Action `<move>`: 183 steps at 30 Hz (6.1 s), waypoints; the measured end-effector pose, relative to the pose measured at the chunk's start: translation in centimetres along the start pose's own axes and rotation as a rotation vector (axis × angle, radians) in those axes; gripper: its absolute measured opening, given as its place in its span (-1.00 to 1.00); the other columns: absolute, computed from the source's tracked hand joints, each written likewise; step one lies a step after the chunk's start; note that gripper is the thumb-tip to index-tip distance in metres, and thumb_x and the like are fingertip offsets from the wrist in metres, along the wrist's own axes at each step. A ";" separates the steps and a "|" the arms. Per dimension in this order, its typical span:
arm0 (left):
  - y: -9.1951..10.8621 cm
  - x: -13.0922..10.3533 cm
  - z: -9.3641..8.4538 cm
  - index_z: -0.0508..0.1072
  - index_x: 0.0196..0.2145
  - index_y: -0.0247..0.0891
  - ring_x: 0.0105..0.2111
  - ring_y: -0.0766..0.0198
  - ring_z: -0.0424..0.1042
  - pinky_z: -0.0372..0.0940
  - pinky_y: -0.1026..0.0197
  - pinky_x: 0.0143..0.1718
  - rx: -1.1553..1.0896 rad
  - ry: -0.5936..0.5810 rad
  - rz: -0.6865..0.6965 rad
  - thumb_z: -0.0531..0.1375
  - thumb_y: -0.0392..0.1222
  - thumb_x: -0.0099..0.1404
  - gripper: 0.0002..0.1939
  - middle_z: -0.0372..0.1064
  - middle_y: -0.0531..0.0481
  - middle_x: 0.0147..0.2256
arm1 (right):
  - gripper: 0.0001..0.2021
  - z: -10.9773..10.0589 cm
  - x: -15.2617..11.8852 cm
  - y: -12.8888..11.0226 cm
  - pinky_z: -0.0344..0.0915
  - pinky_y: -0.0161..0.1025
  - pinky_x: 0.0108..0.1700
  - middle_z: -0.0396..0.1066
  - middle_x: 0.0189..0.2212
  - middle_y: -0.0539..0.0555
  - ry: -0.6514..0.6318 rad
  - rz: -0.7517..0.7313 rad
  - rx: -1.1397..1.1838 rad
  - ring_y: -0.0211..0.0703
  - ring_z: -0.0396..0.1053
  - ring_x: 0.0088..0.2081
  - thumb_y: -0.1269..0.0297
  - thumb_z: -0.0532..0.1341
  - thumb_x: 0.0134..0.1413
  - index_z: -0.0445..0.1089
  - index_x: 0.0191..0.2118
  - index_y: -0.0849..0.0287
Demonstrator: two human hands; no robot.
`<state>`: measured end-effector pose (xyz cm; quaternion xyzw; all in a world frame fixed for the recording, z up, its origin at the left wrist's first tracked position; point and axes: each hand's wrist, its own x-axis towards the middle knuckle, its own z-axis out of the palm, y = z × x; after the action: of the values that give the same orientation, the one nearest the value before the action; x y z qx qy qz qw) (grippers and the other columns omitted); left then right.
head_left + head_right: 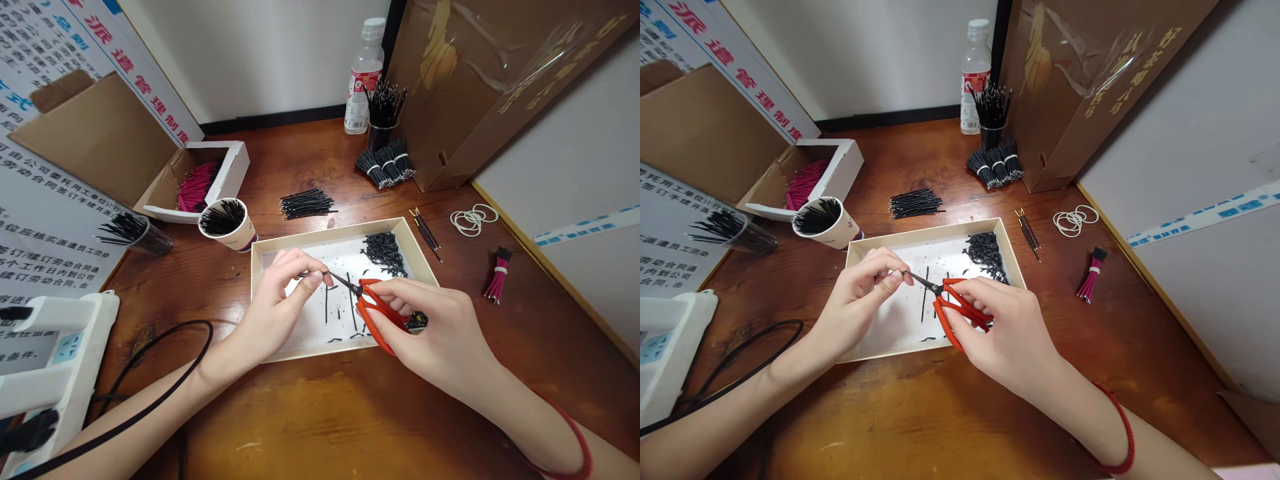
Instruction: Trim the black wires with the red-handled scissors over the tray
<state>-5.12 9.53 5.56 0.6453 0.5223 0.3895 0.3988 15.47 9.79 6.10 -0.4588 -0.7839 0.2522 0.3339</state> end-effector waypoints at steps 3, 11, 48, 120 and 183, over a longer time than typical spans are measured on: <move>-0.1 0.0 0.0 0.48 -0.37 -0.19 -0.21 0.15 0.28 0.14 0.14 -0.09 0.001 0.002 -0.001 0.07 -0.18 0.41 -0.76 0.41 -0.02 -0.32 | -0.96 0.0 0.0 0.0 0.26 -0.35 -0.54 0.43 -0.57 -0.05 -0.004 0.012 0.001 -0.33 0.27 -0.58 0.40 0.24 0.08 0.45 -0.34 0.15; -0.2 0.1 0.0 0.46 -0.37 -0.19 -0.23 0.19 0.27 0.14 0.17 -0.10 -0.009 -0.001 0.016 0.08 -0.21 0.42 -0.77 0.38 0.01 -0.33 | -0.92 0.1 0.0 0.1 0.28 -0.36 -0.53 0.45 -0.55 -0.06 0.005 -0.018 0.019 -0.34 0.28 -0.57 0.45 0.24 0.06 0.46 -0.33 0.15; 0.0 -0.1 -0.2 0.43 -0.38 -0.19 -0.25 0.27 0.22 0.06 0.24 -0.13 -0.030 -0.025 0.029 0.07 -0.25 0.44 -0.77 0.34 0.10 -0.34 | -0.91 0.0 0.0 0.1 0.23 -0.40 -0.54 0.40 -0.56 -0.09 -0.003 -0.020 0.008 -0.38 0.25 -0.57 0.47 0.26 0.03 0.47 -0.32 0.18; 0.2 0.0 -0.1 0.48 -0.36 -0.21 -0.23 0.17 0.28 0.16 0.15 -0.11 0.013 0.014 0.006 0.08 -0.20 0.42 -0.77 0.40 -0.02 -0.33 | -0.95 0.0 0.3 -0.3 0.29 -0.38 -0.57 0.44 -0.57 -0.05 0.009 0.021 0.040 -0.34 0.29 -0.59 0.41 0.24 0.05 0.46 -0.34 0.17; 0.0 0.1 -0.1 0.41 -0.41 -0.20 -0.24 0.22 0.20 0.06 0.22 -0.15 -0.036 -0.037 0.010 0.05 -0.21 0.44 -0.74 0.30 0.05 -0.36 | -0.89 0.1 0.0 0.1 0.28 -0.44 -0.53 0.39 -0.58 -0.10 0.013 -0.016 0.034 -0.40 0.27 -0.57 0.50 0.28 0.02 0.49 -0.30 0.21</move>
<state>-5.19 9.66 5.55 0.6478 0.5046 0.3889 0.4177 15.45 9.86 5.93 -0.4483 -0.7809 0.2600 0.3487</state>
